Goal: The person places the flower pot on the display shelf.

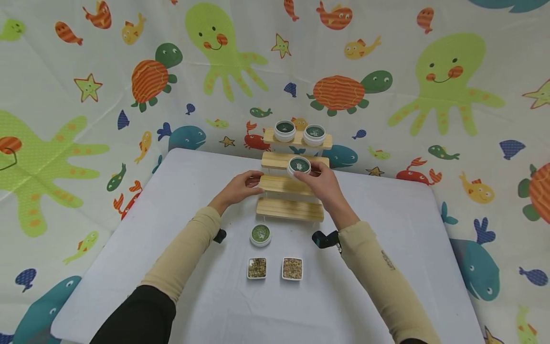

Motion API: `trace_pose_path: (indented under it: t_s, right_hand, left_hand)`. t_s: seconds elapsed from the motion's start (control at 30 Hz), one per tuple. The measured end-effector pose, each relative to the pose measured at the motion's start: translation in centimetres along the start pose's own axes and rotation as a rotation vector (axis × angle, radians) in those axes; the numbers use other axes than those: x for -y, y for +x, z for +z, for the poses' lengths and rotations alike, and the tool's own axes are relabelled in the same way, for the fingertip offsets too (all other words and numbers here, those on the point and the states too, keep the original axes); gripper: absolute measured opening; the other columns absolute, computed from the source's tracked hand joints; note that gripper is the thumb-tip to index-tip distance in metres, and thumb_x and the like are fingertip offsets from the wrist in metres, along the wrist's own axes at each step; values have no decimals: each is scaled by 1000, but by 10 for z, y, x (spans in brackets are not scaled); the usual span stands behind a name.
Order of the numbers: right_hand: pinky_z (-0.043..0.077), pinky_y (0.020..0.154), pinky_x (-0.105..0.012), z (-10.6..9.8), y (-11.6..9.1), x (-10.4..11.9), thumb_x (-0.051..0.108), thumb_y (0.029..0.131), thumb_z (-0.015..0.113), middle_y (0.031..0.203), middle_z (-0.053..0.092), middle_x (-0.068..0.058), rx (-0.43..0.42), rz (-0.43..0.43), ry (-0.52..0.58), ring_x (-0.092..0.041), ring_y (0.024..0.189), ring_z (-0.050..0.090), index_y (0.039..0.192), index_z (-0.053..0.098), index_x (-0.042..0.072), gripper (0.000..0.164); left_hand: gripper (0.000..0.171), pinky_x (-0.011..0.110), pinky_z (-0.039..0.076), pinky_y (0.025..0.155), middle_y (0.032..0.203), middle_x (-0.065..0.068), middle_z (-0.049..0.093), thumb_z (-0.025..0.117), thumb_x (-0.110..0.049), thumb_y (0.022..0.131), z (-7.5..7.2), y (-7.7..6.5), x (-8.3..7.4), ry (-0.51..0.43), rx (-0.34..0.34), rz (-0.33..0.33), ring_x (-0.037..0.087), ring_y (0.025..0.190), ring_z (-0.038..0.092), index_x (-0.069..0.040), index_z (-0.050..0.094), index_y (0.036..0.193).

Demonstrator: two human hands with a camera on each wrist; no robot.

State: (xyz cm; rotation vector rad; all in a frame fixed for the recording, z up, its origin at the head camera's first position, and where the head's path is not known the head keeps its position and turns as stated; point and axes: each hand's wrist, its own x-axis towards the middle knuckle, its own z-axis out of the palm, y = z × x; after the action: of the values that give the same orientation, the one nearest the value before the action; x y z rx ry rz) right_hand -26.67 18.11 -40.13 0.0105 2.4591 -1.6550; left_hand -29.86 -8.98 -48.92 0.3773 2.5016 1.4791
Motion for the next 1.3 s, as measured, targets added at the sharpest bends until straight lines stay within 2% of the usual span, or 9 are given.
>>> trace_pose_path:
  t_s: [0.4, 0.6, 1.3]
  right_hand:
    - [40, 111, -41, 9, 11, 7, 45, 83, 76, 138, 47, -8, -14, 22, 21, -25, 125, 44, 142, 46, 10, 75]
    - [39, 112, -41, 13, 16, 11, 49, 83, 75, 142, 45, -9, -25, 33, -7, -25, 128, 41, 145, 43, 10, 80]
    - [38, 113, -40, 26, 24, 22, 41, 84, 76, 142, 44, -11, -37, 58, 51, -26, 127, 41, 145, 41, 6, 78]
  left_hand:
    - [63, 27, 44, 108, 141, 11, 51, 75, -23, 88, 0, 0, 1, 4, 3, -7, 22, 129, 51, -6, 47, 141]
    - [62, 28, 44, 108, 141, 12, 51, 75, -22, 88, 0, 0, 2, -4, 1, -4, 23, 129, 51, -5, 47, 141]
    - [64, 27, 44, 108, 143, 10, 50, 75, -23, 88, -2, -1, 6, 5, 12, -8, 21, 129, 51, -7, 46, 142]
